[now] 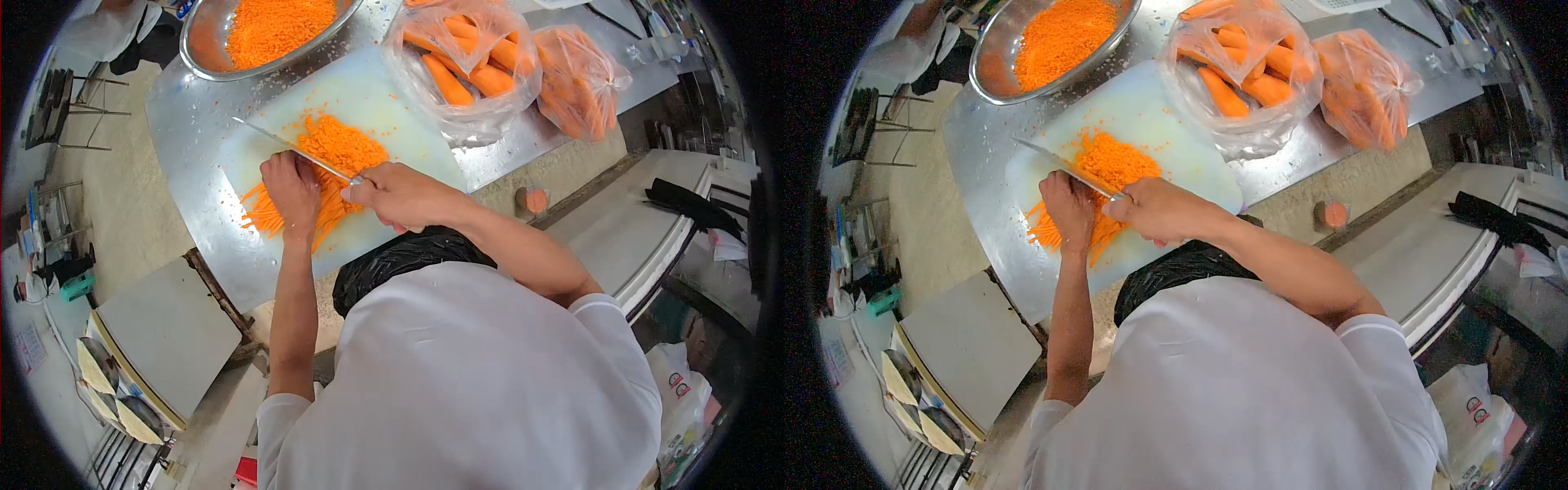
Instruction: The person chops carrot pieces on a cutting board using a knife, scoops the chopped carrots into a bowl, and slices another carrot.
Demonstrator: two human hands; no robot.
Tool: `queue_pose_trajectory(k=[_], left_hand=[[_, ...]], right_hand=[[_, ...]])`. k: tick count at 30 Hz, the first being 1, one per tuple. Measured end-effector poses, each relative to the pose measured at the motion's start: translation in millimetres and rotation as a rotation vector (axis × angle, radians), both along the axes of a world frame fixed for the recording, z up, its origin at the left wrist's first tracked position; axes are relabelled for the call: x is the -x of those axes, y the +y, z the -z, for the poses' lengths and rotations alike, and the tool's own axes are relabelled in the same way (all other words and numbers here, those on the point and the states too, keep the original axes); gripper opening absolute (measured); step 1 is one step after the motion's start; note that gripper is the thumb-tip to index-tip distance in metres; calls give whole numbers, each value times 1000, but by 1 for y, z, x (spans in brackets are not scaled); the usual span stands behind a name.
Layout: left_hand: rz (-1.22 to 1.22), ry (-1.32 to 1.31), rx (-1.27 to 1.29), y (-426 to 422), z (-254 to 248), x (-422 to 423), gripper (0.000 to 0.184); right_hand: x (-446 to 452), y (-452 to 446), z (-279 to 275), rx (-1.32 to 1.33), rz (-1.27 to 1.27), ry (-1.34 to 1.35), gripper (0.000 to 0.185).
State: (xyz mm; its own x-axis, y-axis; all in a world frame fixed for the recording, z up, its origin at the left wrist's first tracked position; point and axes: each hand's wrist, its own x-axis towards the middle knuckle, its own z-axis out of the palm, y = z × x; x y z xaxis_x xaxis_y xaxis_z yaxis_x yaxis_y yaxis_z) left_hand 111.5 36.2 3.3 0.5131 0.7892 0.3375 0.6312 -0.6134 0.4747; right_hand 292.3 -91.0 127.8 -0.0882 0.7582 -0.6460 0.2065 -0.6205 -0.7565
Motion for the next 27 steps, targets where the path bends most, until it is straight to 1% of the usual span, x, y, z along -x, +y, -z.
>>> queue_pose_trajectory(k=[3,5,6,9,10,11,12,14,18,19,20,21,24,27], left_hand=[[1,1,-12,-1,1,1,6],[-3,-18,-16,0,1,1,4],[-4,-25,-19,0,1,1,3],[-32,-70,-31,-5,-3,-4,3],[-25,-58,-28,-5,-1,-3,4],[-21,-46,-27,-4,0,-2,4],[-18,-35,-30,-3,0,-1,5],[-7,-46,-51,1,-1,-1,6],[-33,-29,-32,0,7,0,6],[-23,-16,-15,-1,6,2,6],[-13,-6,-1,-1,3,2,5],[-6,0,8,0,-2,1,5],[79,-85,-147,-7,-17,9,7],[110,-56,-167,-29,-11,11,10]], right_hand=[[5,-2,22,-17,21,82,43],[2,3,21,24,39,45,48],[1,5,20,44,49,30,51],[-3,-6,-13,4,33,30,49],[0,-5,3,-6,33,28,48],[5,-5,29,-19,30,26,48],[9,0,32,-35,27,23,47],[6,2,29,-6,30,14,47],[6,-9,-8,34,14,12,47],[10,-9,6,31,31,32,46],[15,-8,33,25,49,50,46],[18,-4,39,15,62,64,46],[26,-6,48,7,100,78,45],[30,-12,60,-14,199,198,44]])
